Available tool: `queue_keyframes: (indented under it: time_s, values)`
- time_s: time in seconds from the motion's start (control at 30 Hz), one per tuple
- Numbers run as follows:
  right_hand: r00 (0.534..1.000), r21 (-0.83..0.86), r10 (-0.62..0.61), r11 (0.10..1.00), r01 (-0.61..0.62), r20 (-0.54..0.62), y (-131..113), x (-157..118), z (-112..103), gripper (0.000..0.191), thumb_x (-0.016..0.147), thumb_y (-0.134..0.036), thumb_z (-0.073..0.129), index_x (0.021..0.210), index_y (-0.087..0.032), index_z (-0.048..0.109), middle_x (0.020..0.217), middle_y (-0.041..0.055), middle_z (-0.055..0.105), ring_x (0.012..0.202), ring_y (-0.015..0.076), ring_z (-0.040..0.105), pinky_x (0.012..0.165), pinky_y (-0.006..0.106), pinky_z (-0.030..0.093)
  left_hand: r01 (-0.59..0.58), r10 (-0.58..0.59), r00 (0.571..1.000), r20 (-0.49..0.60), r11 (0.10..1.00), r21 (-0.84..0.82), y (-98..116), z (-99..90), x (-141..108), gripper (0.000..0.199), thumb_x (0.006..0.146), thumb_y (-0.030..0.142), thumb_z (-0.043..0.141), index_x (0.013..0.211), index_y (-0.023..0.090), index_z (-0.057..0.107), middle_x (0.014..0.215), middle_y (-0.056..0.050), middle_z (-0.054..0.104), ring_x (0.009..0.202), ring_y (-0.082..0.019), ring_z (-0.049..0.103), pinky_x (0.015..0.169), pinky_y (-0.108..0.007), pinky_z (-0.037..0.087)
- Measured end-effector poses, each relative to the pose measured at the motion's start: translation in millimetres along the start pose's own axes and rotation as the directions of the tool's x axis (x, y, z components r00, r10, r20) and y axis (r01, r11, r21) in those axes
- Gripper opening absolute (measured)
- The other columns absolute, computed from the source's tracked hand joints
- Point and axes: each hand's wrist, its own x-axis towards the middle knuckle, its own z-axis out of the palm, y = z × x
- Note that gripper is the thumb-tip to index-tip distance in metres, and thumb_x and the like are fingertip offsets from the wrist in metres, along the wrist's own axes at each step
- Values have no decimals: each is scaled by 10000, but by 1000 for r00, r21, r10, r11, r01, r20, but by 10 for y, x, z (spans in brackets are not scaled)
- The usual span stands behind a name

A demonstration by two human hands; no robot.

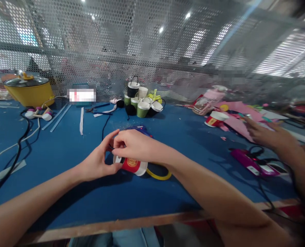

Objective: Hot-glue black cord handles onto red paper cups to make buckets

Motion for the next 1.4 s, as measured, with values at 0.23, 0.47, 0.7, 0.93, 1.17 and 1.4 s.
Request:
queue_keyframes:
  time_s: [0.23,0.47,0.7,0.93,1.17,1.4]
  values:
    - [1000,243,-26,970,28,-12,-85,194,-43,106,761,-171,536,743,-124,629,647,16,649,578,95,578,548,204,428,5,-11,999,-34,986,-167,-93,23,40,528,715,210,643,1177,150,396,1141,-123,518,1037,-252,511,887,-416,410]
    - [993,272,51,959,-79,108,23,400,-33,84,787,-177,509,769,-126,573,631,28,661,487,81,571,468,177,442,120,-147,988,-40,914,-387,-43,69,61,645,659,243,697,1219,197,379,964,-58,547,913,-207,534,823,-382,413]
    - [795,11,394,899,-439,-461,787,154,-382,159,803,-99,448,902,-126,568,712,41,663,527,87,578,492,181,416,198,-234,970,-69,920,-338,-67,42,29,913,644,235,709,1366,243,151,956,-32,488,885,-176,504,812,-349,401]
    - [834,-41,428,882,-470,-348,949,-158,-176,154,784,-206,524,712,-141,645,724,64,670,670,170,596,596,259,412,153,-158,987,-6,963,-222,-44,32,18,816,705,252,656,1366,247,178,1017,-56,509,907,-191,500,830,-366,381]
    - [940,446,287,828,-341,185,456,-120,44,446,902,-433,357,1013,-95,627,823,97,677,634,131,588,593,248,439,24,-24,1000,3,990,-137,-85,50,-4,778,736,186,617,1368,262,168,1029,-56,504,965,-200,491,905,-398,352]
    - [963,655,267,721,-226,38,412,22,-1,451,914,-426,345,848,-92,640,888,124,672,786,138,598,652,236,442,-63,62,998,-14,998,-11,-43,98,-37,698,721,112,603,1301,266,246,1054,-52,478,994,-194,468,902,-379,367]
